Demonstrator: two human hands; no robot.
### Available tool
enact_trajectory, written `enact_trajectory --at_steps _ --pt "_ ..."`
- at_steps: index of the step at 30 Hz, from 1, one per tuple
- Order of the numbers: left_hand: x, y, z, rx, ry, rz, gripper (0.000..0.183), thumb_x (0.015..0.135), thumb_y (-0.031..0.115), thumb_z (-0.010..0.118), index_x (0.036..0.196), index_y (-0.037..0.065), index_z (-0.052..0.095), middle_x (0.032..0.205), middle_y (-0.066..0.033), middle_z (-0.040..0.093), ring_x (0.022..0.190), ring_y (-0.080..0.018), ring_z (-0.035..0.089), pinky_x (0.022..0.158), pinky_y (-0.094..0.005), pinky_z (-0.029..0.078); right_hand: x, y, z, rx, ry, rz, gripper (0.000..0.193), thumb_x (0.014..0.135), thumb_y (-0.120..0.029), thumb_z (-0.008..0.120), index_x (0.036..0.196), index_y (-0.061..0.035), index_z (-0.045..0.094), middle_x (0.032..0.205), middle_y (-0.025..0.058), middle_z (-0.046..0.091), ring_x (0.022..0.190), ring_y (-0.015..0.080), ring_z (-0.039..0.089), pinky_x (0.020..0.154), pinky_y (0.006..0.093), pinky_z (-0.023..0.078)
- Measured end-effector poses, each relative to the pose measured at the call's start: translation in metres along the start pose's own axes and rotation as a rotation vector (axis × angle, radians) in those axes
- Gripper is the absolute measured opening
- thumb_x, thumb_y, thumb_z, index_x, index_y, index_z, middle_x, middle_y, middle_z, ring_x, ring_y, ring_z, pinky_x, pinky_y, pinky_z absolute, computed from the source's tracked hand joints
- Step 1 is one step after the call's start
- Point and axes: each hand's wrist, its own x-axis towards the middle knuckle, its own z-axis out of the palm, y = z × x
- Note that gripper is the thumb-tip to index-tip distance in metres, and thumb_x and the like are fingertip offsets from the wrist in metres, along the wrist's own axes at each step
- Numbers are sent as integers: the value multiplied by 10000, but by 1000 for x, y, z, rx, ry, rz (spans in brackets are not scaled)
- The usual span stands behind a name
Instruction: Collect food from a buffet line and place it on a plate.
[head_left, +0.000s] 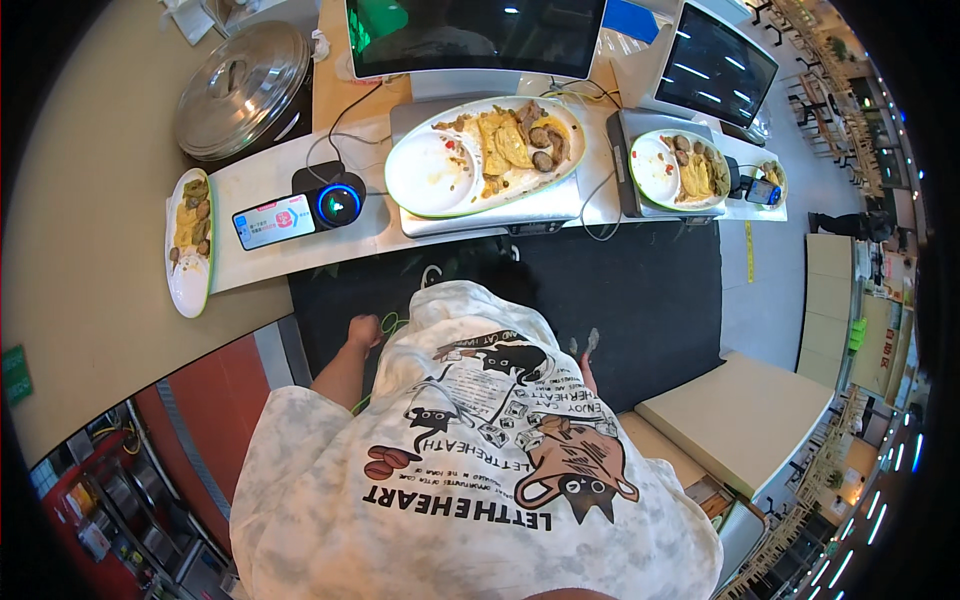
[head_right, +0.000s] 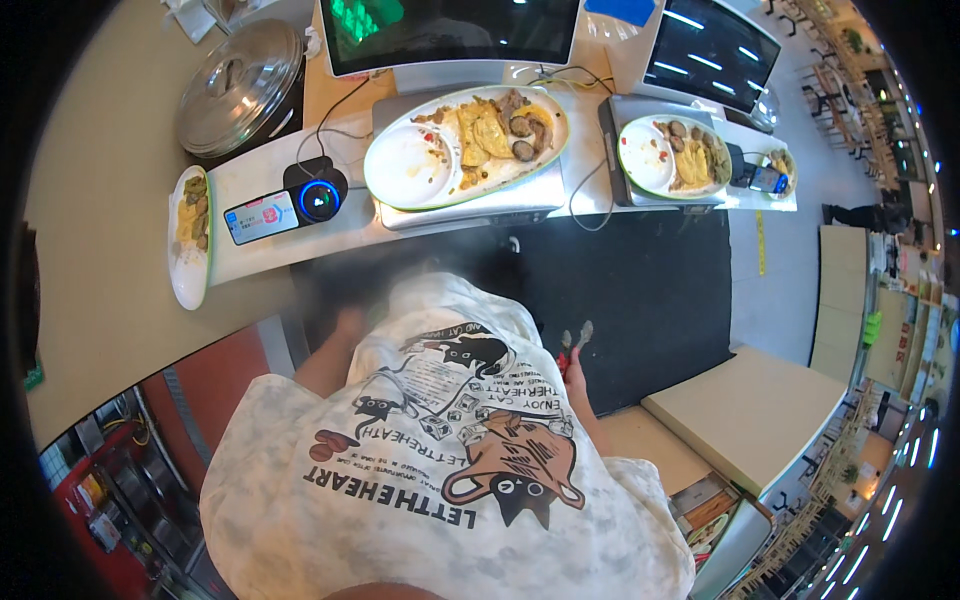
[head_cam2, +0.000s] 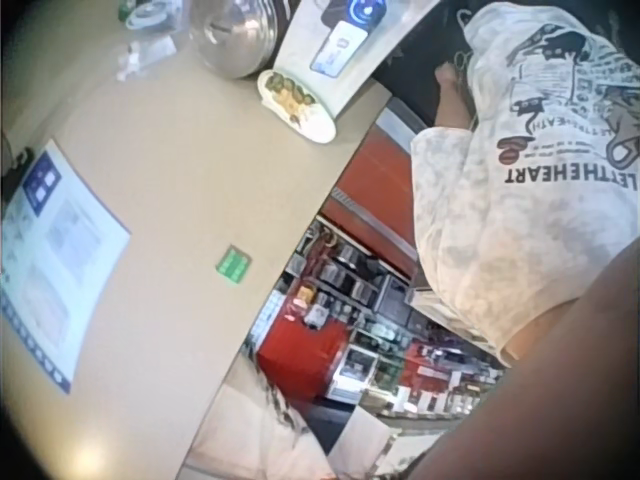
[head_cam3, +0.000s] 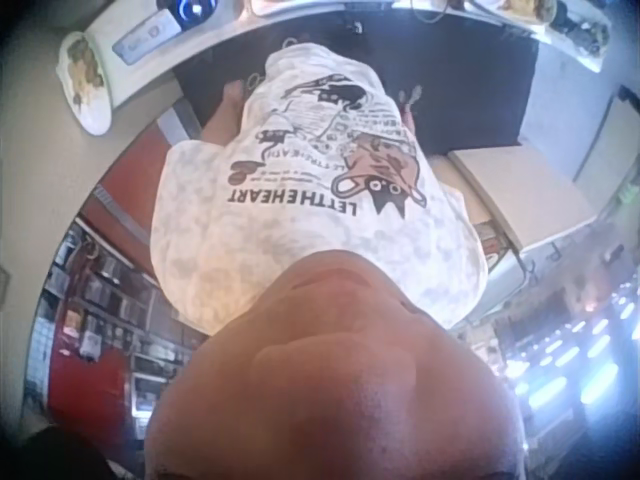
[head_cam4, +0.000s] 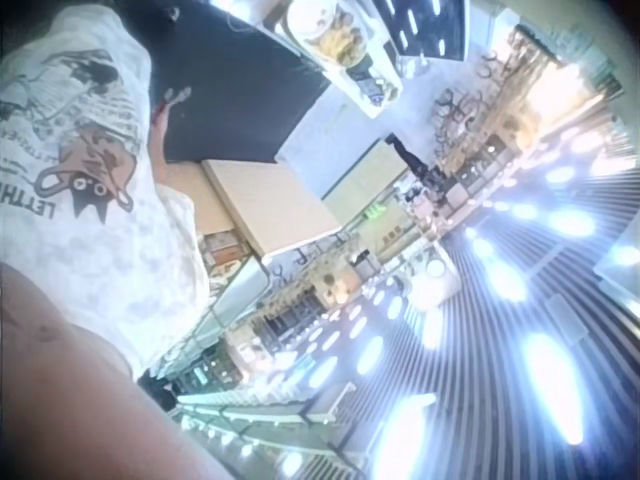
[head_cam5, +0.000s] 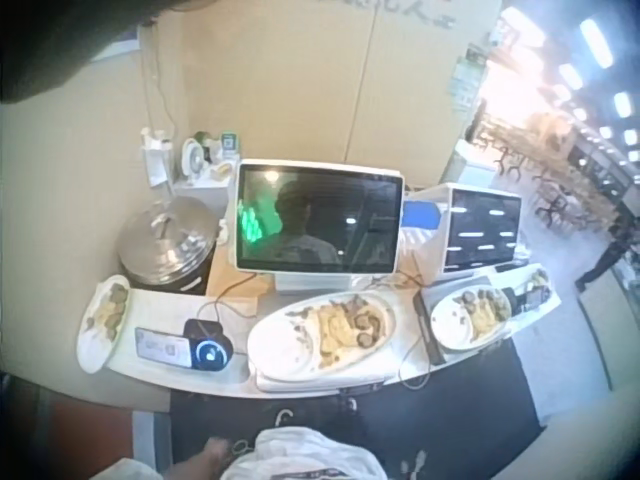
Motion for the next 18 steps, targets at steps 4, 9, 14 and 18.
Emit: enact_trajectory --at_steps 4,9,14,18 --pt "-2 -1 6 -35 33 -23 92 723 94 455 692 17 495 577 -77 496 495 -159 499 378 -255 366 -73 5 78 -167 8 95 488 802 -533 441 808 -54 534 734 110 604 659 274 578 633 413 477" --pt "0 38 26 -97 120 -90 152 698 109 494 756 -17 556 626 -103 550 543 -185 538 470 -287 426 -82 14 92 -288 35 101 525 817 -527 402 978 -38 502 901 168 602 807 313 578 735 447 461" --pt "23 -7 50 185 122 85 239 670 170 534 798 -17 610 812 -169 615 713 -252 596 668 -330 450 -67 17 98 -588 310 -205 515 827 -443 469 999 40 512 913 229 587 847 326 578 714 427 454" --pt "39 -62 47 190 98 32 248 673 182 535 800 -18 609 800 -184 614 760 -279 594 698 -340 444 -47 16 85 -682 367 -229 514 822 -435 478 989 49 516 908 233 587 846 329 579 713 424 454"
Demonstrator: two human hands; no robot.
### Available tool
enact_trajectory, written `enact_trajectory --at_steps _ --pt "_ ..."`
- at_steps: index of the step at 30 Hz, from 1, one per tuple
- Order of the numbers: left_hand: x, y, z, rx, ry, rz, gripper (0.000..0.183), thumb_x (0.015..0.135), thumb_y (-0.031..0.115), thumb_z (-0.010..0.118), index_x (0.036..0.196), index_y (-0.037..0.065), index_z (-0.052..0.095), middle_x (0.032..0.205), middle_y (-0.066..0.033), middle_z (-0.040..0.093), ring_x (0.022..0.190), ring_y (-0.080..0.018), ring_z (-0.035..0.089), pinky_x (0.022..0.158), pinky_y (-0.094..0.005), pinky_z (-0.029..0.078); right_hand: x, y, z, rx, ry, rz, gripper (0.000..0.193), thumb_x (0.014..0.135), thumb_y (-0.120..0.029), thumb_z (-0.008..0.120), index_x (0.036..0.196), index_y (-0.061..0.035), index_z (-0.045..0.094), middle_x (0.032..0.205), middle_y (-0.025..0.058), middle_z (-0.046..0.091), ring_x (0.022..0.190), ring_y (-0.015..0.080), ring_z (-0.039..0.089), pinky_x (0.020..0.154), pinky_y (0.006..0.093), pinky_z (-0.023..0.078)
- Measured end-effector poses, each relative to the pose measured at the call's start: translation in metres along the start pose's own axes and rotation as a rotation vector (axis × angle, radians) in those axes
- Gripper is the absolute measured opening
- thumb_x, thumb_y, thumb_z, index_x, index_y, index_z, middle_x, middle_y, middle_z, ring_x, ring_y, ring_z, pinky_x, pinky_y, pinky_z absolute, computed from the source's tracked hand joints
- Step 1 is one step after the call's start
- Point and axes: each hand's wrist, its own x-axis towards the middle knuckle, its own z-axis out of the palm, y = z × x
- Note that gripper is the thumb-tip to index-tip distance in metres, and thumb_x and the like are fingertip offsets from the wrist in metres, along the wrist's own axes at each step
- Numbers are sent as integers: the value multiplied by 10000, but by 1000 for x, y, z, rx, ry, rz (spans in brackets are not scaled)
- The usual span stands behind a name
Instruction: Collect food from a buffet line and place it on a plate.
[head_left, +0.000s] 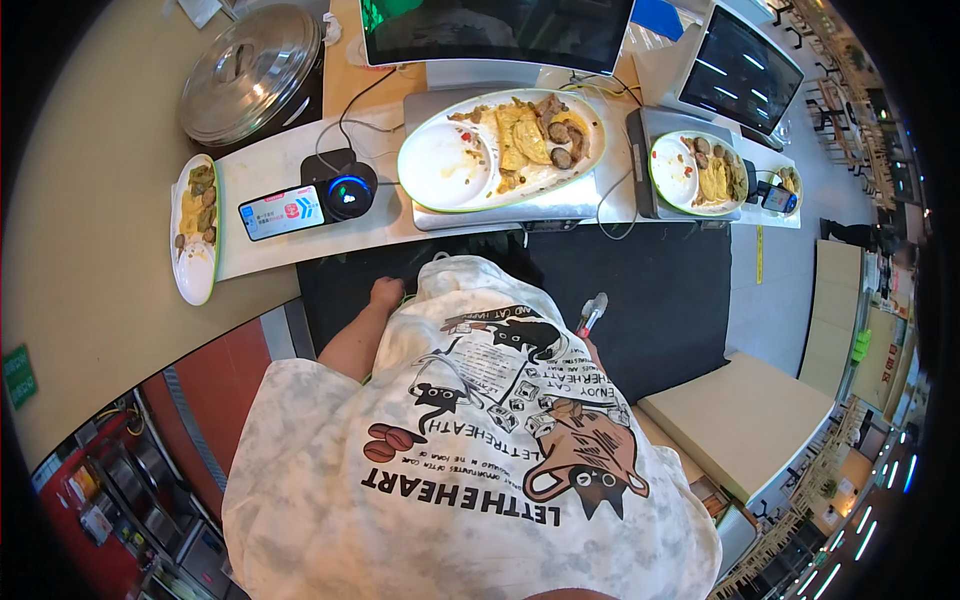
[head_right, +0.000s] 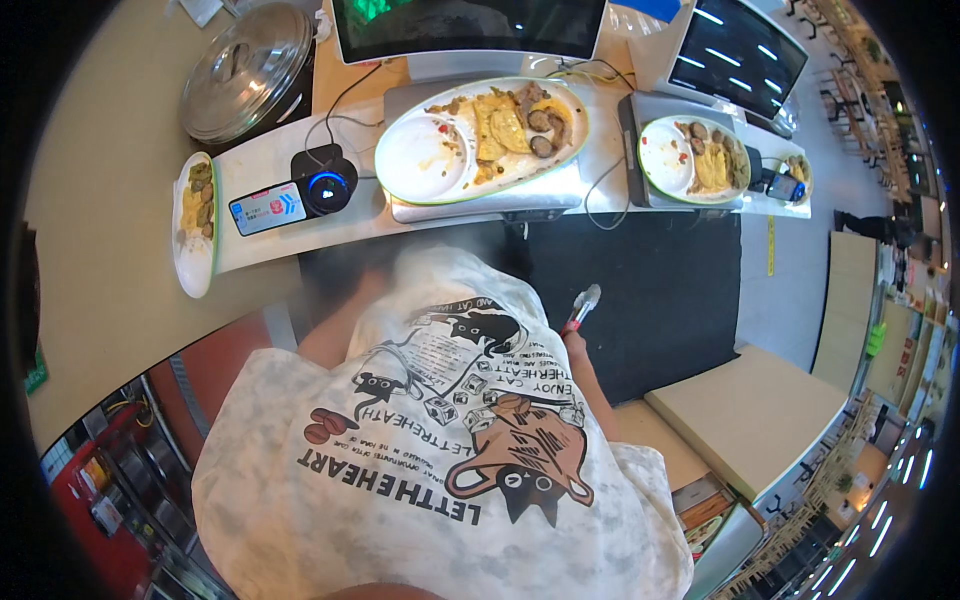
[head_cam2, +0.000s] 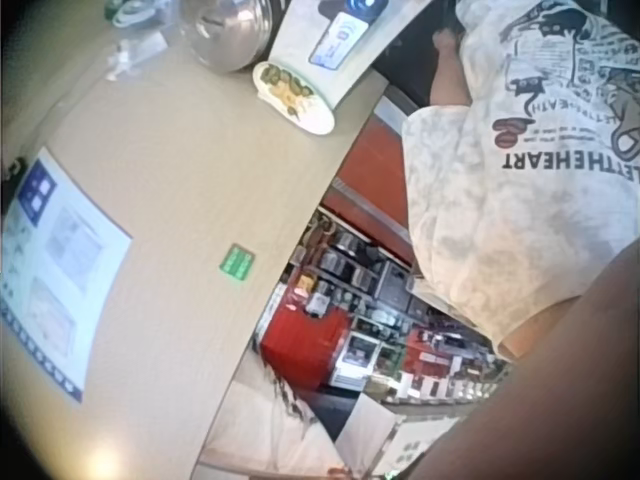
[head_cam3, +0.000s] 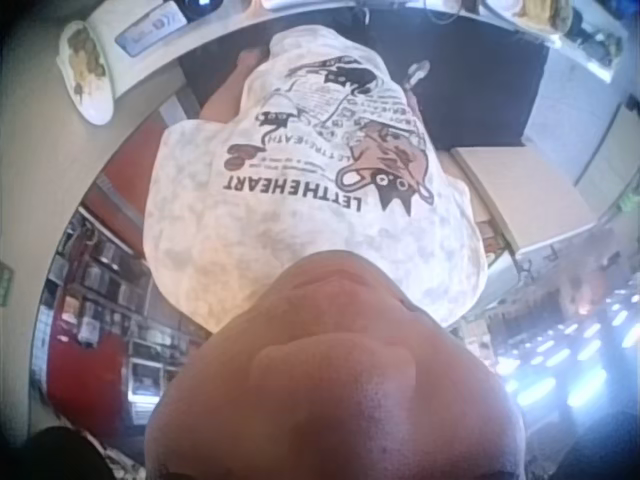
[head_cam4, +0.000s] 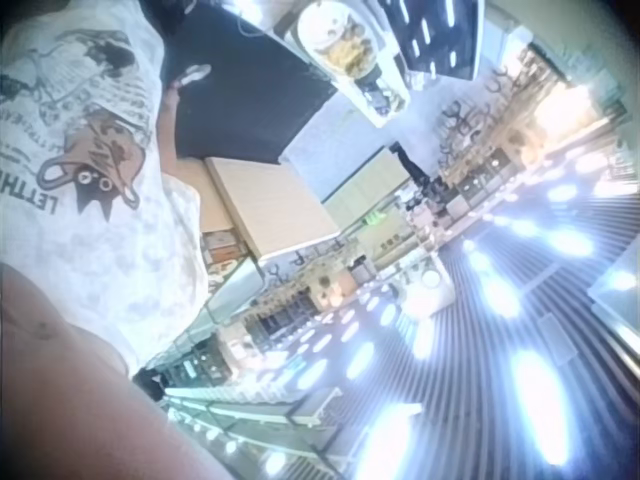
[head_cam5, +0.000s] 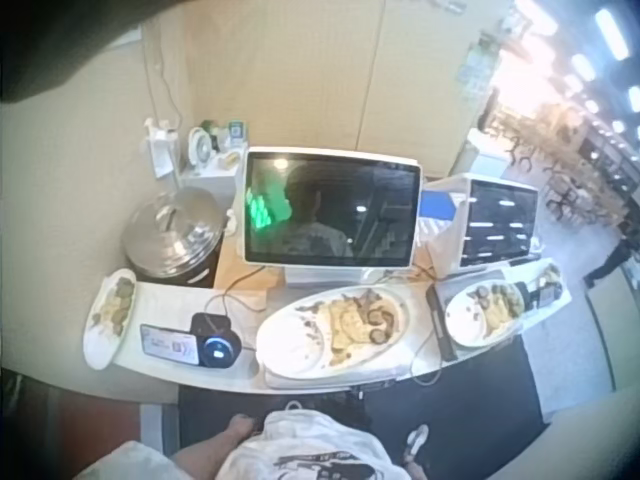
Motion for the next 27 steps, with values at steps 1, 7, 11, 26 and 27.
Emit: enact_trajectory --at_steps 1,7,11,26,27 --pt "-1 -9 0 58 -7 -10 247 677 184 531 796 -17 609 781 -180 614 739 -272 595 684 -336 447 5 4 -1 -26 22 -12 514 820 -433 481 986 52 518 906 234 587 846 329 579 712 423 454" --pt "-15 -22 -12 79 -61 -37 218 690 178 523 767 -11 601 717 -156 603 619 -239 590 585 -335 454 33 23 -5 -179 154 -88 513 810 -417 499 968 70 527 896 242 587 846 334 580 709 416 453" --pt "-24 -5 -18 -32 -97 -21 189 699 161 518 755 -6 587 677 -148 594 567 -217 580 532 -333 449 47 29 -5 -281 240 -133 512 803 -407 512 956 81 533 890 247 587 845 336 582 707 412 452" --pt "-20 21 -14 -105 184 87 174 683 138 519 758 4 601 687 -123 617 616 -198 605 593 -295 469 75 21 -3 -547 400 -267 492 747 -358 581 866 120 566 863 278 581 867 364 574 696 396 450" --pt "-22 21 -14 -107 187 86 174 683 138 519 758 4 601 687 -123 617 616 -198 605 593 -295 469 70 19 -1 -595 387 -269 509 744 -372 573 876 119 561 873 274 580 875 366 571 710 402 450"
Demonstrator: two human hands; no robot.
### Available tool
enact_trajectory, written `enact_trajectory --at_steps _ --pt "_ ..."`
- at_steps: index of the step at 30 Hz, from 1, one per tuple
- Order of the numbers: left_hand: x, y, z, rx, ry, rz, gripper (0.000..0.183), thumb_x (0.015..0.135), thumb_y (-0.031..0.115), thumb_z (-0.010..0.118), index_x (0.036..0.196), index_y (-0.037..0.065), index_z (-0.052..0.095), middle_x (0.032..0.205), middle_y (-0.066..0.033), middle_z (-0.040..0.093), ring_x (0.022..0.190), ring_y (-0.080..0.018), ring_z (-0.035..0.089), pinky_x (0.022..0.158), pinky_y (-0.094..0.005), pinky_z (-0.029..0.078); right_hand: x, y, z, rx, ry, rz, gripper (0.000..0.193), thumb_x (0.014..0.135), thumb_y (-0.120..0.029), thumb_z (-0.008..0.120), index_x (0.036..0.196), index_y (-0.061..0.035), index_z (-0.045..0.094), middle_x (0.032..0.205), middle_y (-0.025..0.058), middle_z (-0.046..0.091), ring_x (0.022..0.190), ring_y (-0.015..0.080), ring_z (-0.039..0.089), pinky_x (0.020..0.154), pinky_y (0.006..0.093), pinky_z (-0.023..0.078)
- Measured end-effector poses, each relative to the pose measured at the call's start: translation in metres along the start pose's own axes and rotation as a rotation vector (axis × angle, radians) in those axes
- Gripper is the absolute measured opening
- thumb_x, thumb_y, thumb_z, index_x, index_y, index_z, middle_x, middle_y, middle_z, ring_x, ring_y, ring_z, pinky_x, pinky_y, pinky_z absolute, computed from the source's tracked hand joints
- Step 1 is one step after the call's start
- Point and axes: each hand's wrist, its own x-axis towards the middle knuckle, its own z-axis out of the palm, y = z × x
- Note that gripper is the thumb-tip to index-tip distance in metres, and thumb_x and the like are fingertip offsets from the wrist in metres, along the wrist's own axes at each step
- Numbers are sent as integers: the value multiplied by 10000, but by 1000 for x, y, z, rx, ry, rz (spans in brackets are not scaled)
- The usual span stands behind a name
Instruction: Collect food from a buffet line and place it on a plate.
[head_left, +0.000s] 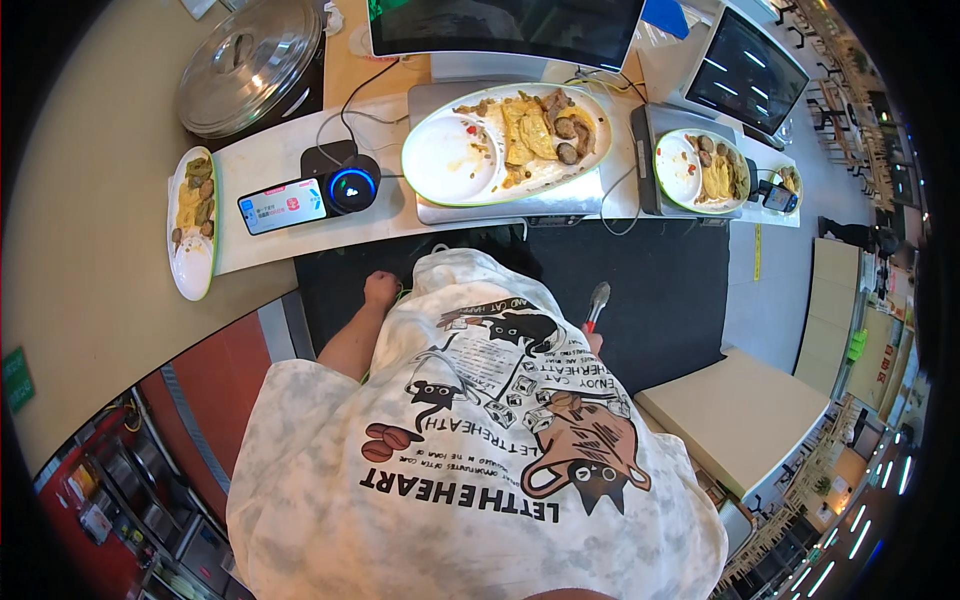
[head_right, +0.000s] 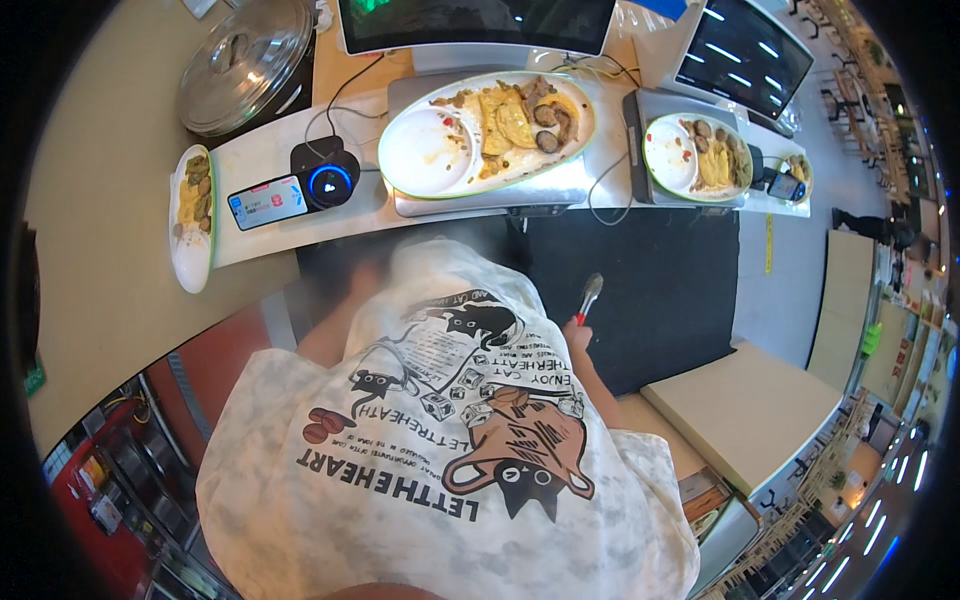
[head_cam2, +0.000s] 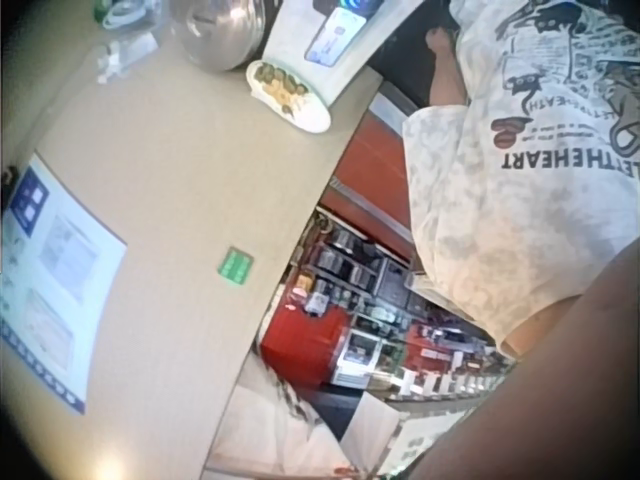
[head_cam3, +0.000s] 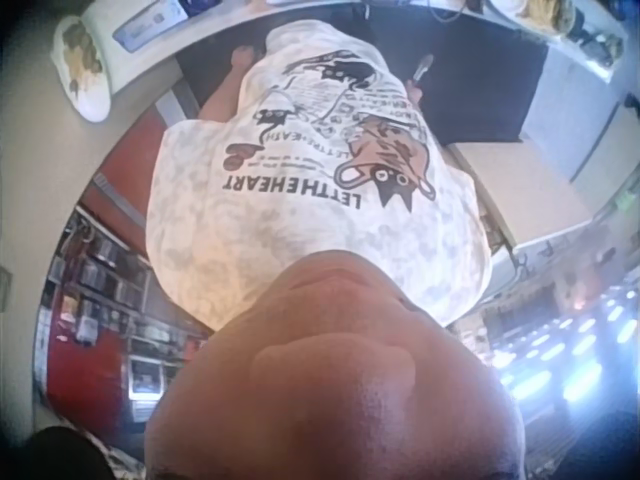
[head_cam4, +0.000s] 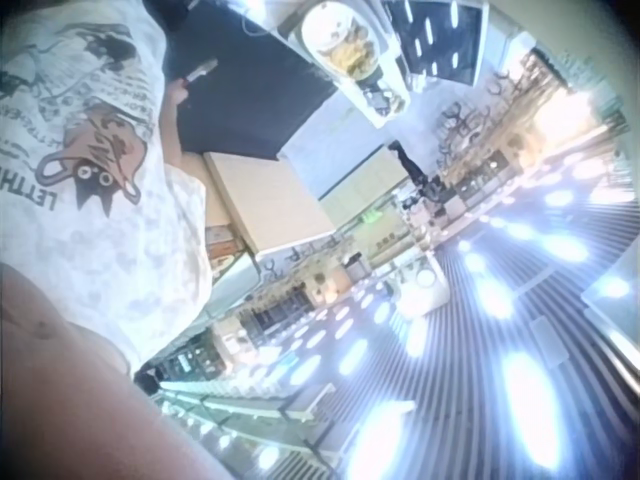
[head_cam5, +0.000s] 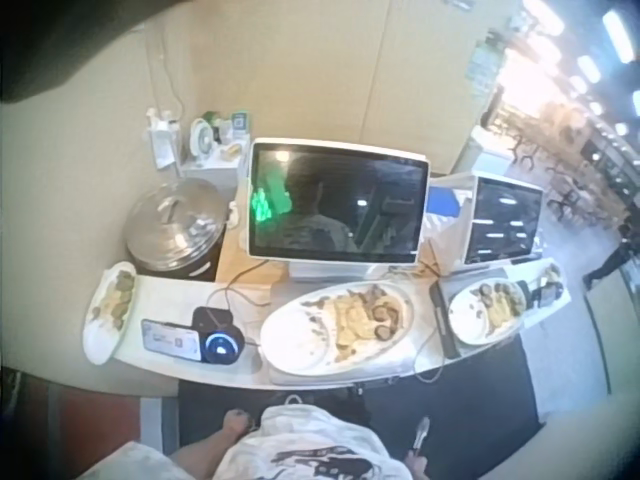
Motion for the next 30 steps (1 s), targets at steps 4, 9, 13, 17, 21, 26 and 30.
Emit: enact_trajectory --at_steps 4,9,13,17,21,26,30 --pt "-8 14 -5 22 4 -67 169 680 124 521 762 9 613 693 -124 618 617 -193 603 596 -293 470 15 32 15 93 76 86 514 742 -379 565 874 117 563 867 267 585 867 368 574 721 408 449" --pt "-23 49 -11 -60 4 -145 162 679 105 518 756 9 622 678 -117 613 602 -176 591 583 -285 466 52 69 31 6 125 217 508 736 -389 568 844 107 581 842 258 593 846 368 580 713 408 454" --pt "-18 49 -11 -124 -40 -110 151 684 79 501 730 4 624 666 -108 609 581 -169 581 563 -277 461 63 72 25 25 26 287 510 737 -396 569 827 106 585 832 256 594 836 362 585 685 407 455" --pt "-10 31 -8 -60 4 2 149 693 50 484 726 12 624 646 -103 601 582 -163 581 532 -281 462 1 11 3 77 142 101 532 745 -401 556 863 118 569 830 260 593 834 368 583 681 410 451" --pt "-5 17 -8 4 -68 71 158 704 40 463 722 6 617 667 -108 602 602 -169 584 529 -286 467 -50 -24 -21 -34 148 35 541 754 -403 557 856 128 566 826 260 593 834 363 586 681 402 449" --pt "-9 40 -10 -110 -84 -52 151 709 24 448 715 -12 594 714 -113 603 617 -182 586 546 -282 478 -22 -6 -7 94 124 117 550 740 -403 584 833 138 567 802 273 589 817 360 592 668 402 453" --pt "-7 39 -9 -155 -81 -89 136 705 20 459 717 -3 593 690 -111 597 607 -183 582 548 -284 479 1 3 0 26 26 177 558 739 -412 582 825 140 568 795 275 589 810 360 594 664 403 452"
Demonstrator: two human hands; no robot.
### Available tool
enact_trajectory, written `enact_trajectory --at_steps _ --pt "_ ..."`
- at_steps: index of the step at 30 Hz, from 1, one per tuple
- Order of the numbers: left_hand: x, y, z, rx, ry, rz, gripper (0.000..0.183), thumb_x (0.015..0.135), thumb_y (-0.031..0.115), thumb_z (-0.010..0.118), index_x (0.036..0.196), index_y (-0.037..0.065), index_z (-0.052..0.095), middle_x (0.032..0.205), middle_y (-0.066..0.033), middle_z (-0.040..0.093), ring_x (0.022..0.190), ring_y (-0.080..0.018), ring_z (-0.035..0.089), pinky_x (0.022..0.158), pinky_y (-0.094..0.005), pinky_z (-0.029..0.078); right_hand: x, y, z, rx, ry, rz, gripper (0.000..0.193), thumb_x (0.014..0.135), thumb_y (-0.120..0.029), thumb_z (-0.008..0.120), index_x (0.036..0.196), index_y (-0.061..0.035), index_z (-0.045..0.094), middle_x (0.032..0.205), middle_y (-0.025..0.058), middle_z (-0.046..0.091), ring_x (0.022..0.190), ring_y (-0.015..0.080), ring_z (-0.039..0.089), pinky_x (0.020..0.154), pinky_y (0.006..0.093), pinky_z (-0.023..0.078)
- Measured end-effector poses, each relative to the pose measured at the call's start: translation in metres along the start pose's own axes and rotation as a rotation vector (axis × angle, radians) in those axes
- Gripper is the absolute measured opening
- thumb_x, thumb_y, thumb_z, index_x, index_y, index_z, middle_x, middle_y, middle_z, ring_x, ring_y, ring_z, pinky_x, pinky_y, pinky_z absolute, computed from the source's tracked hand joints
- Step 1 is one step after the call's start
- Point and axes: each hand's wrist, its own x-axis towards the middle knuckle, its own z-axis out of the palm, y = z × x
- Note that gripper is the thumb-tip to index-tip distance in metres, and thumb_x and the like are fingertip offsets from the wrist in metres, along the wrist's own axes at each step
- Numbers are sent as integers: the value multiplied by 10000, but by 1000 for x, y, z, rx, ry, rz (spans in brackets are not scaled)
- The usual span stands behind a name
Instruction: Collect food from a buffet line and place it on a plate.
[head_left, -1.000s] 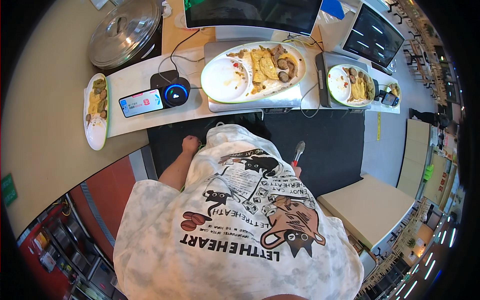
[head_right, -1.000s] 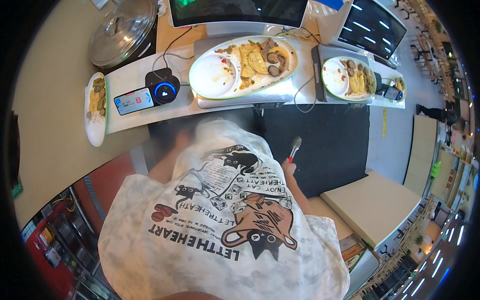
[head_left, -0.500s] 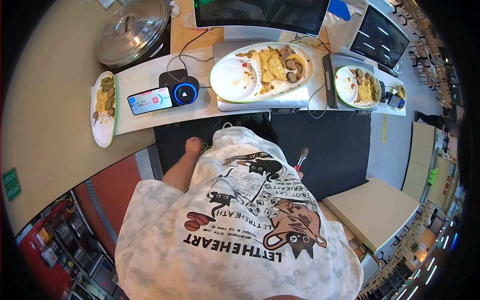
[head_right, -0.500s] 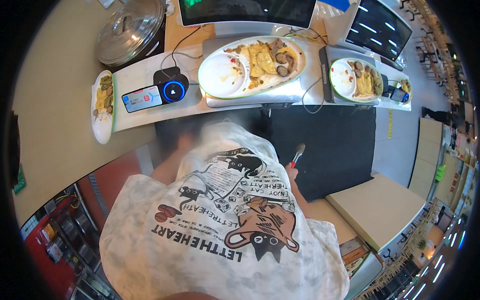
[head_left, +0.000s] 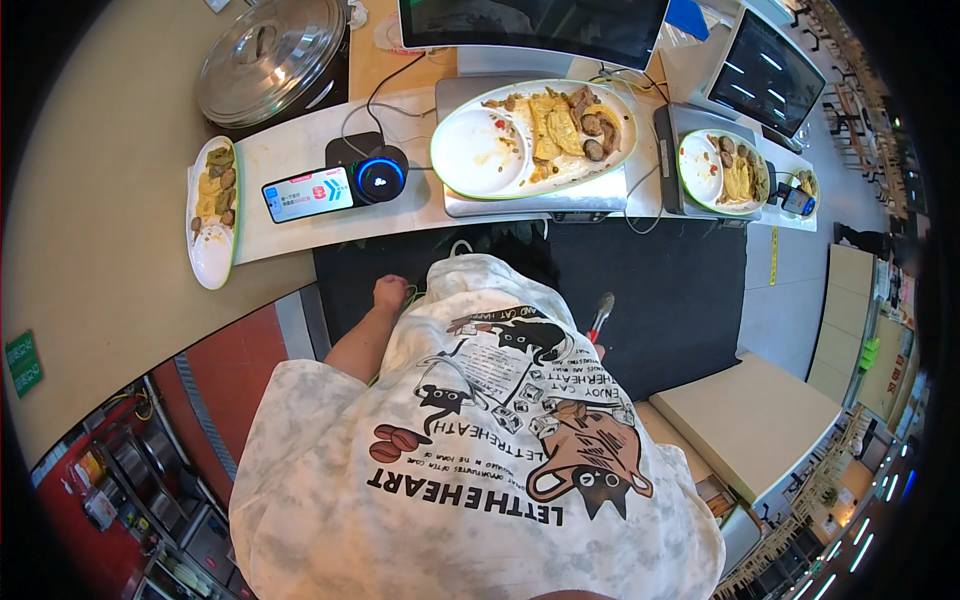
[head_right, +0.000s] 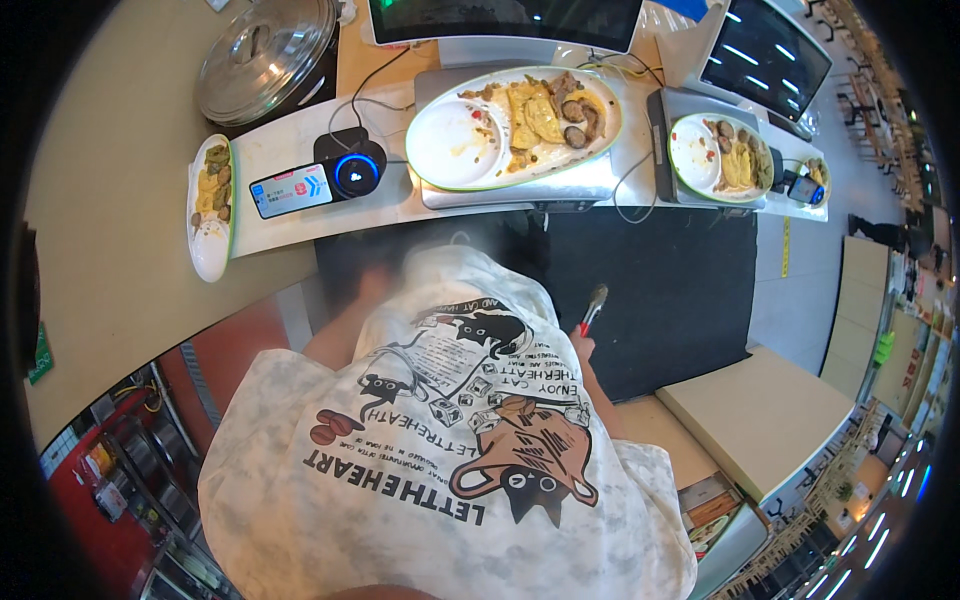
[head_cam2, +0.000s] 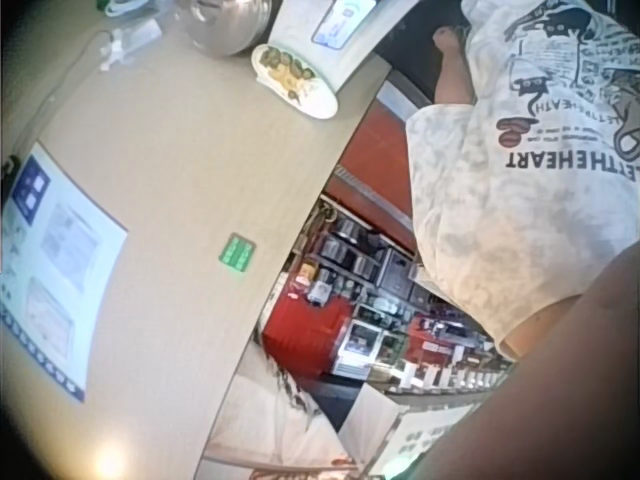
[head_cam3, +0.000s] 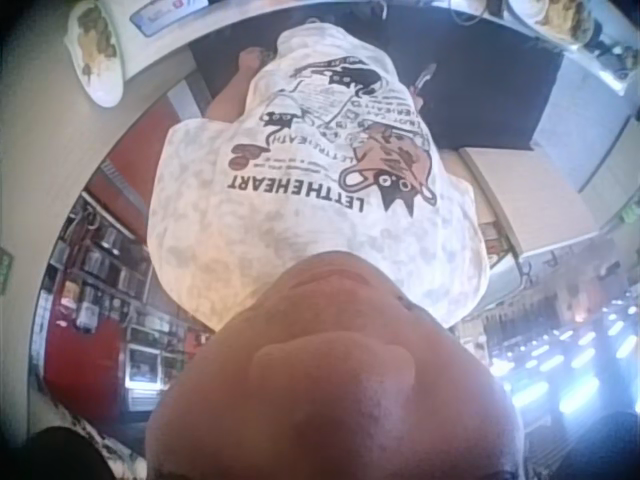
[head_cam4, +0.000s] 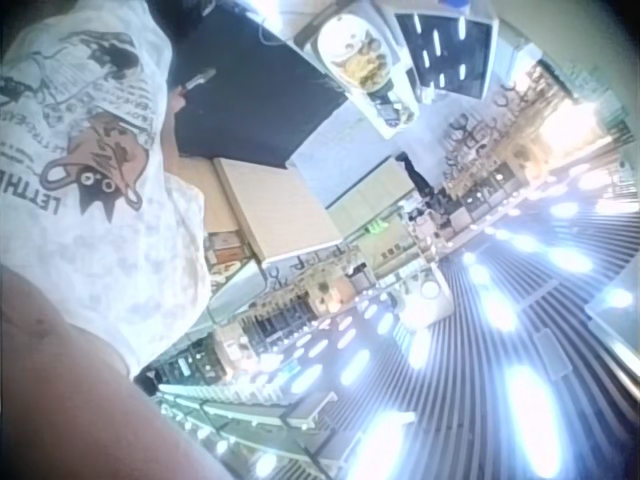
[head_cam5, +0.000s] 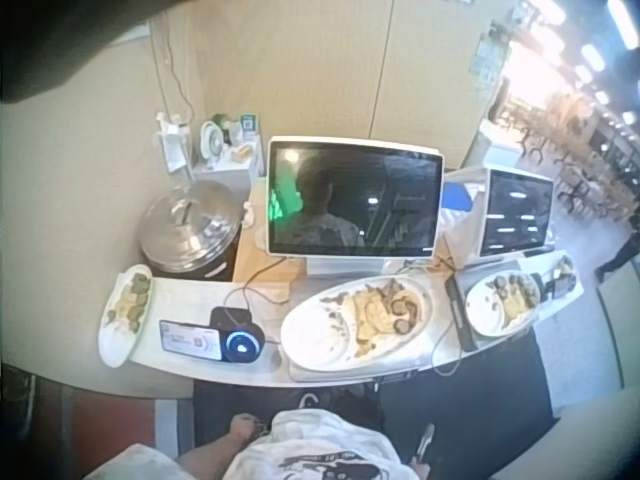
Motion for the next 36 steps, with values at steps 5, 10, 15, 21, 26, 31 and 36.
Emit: enact_trajectory --at_steps 5,10,15,21,26,31,36 --pt "13 6 14 168 -42 -28 127 704 55 497 733 9 612 682 -111 598 579 -190 576 555 -288 473 75 57 26 -77 -113 167 573 736 -426 578 811 143 569 785 278 588 799 361 596 657 406 452" --pt "19 -23 34 432 -128 263 119 693 76 526 737 13 618 674 -110 598 574 -198 571 553 -304 461 74 31 5 111 -73 -142 572 730 -423 582 809 144 571 790 284 586 824 358 592 665 402 446" --pt "21 -16 36 708 -144 436 114 690 74 534 739 12 616 678 -112 596 587 -200 571 560 -308 460 73 29 -12 133 -112 -57 588 734 -422 575 890 145 554 896 283 575 911 347 566 743 373 440" --pt "17 -18 38 794 -170 416 112 688 73 544 752 17 618 702 -112 598 617 -203 577 580 -307 466 56 15 -20 137 -109 -13 577 724 -403 583 894 147 555 910 293 568 924 353 560 745 379 428" --pt "13 -9 40 869 -202 414 113 686 72 552 762 22 619 721 -112 599 643 -205 582 596 -306 472 61 16 -21 189 -124 4 589 729 -403 576 902 158 545 931 296 561 939 351 553 757 377 424" --pt "3 16 42 926 -223 408 128 678 95 570 775 43 632 766 -117 607 705 -225 587 648 -310 474 47 -3 -42 126 -105 -11 580 731 -391 576 900 162 543 937 301 557 944 350 551 760 375 423" --pt "13 15 43 308 -145 11 141 668 142 591 772 61 642 784 -123 615 752 -249 589 678 -315 473 40 -12 -42 167 -118 -9 591 724 -398 581 887 169 543 913 299 565 930 353 557 744 370 425"
